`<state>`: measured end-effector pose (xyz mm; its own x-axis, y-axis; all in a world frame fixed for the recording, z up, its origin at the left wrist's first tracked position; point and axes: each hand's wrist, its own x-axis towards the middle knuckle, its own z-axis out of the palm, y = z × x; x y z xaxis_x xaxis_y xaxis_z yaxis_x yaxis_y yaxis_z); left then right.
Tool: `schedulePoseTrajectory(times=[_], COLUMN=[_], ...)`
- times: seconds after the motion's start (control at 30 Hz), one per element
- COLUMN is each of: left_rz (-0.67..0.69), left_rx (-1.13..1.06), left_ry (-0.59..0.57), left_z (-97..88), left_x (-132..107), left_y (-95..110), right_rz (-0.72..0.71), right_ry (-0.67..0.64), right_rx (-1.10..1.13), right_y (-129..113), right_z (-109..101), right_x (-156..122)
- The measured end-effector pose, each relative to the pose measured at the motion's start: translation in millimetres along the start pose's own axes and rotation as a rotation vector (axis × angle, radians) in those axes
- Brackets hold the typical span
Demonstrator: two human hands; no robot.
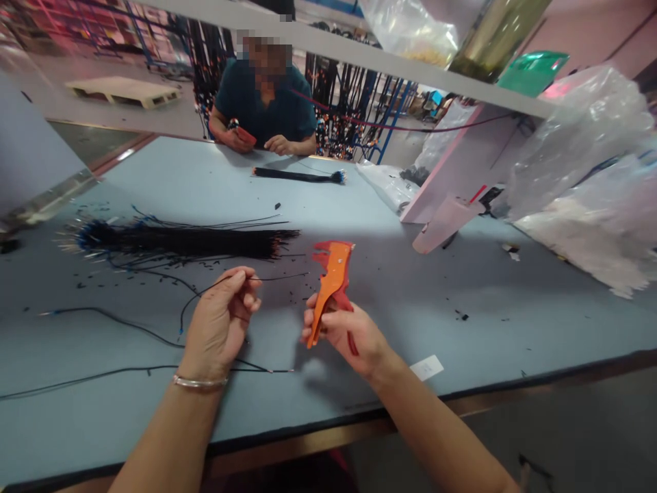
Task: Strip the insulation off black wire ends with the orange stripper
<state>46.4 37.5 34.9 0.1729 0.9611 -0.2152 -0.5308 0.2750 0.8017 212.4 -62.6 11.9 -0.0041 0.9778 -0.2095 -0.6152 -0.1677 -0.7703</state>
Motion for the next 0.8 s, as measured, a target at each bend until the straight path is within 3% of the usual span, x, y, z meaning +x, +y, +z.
schedulePoseTrajectory(times=[0.1,0.17,0.37,0.5,0.8], left_rz=[0.069,0.111,0.085,0.005,-0.079], left_rx=[-0.041,-0.082,-0.19,-0.217,-0.198], left_ry=[-0.043,-0.05,-0.019,-0.045,-0.127], left_z=[0.1,-0.9,-5.4,-6.1,-5.4], left_x=[-2,-2,2,3,0], left_y=[0,2,6,6,4], right_rz=[-0.009,-0.005,0.135,0.198,0.248], right_ry=[0.009,-0.025,-0.267,-0.423,-0.451], right_rx=[-0.295,-0.339,0.003,0.065,0.071], right_y=[7,10,7,8,18], right_z=[3,3,-1,-6,-9], right_x=[-3,-3,-6,-4,0])
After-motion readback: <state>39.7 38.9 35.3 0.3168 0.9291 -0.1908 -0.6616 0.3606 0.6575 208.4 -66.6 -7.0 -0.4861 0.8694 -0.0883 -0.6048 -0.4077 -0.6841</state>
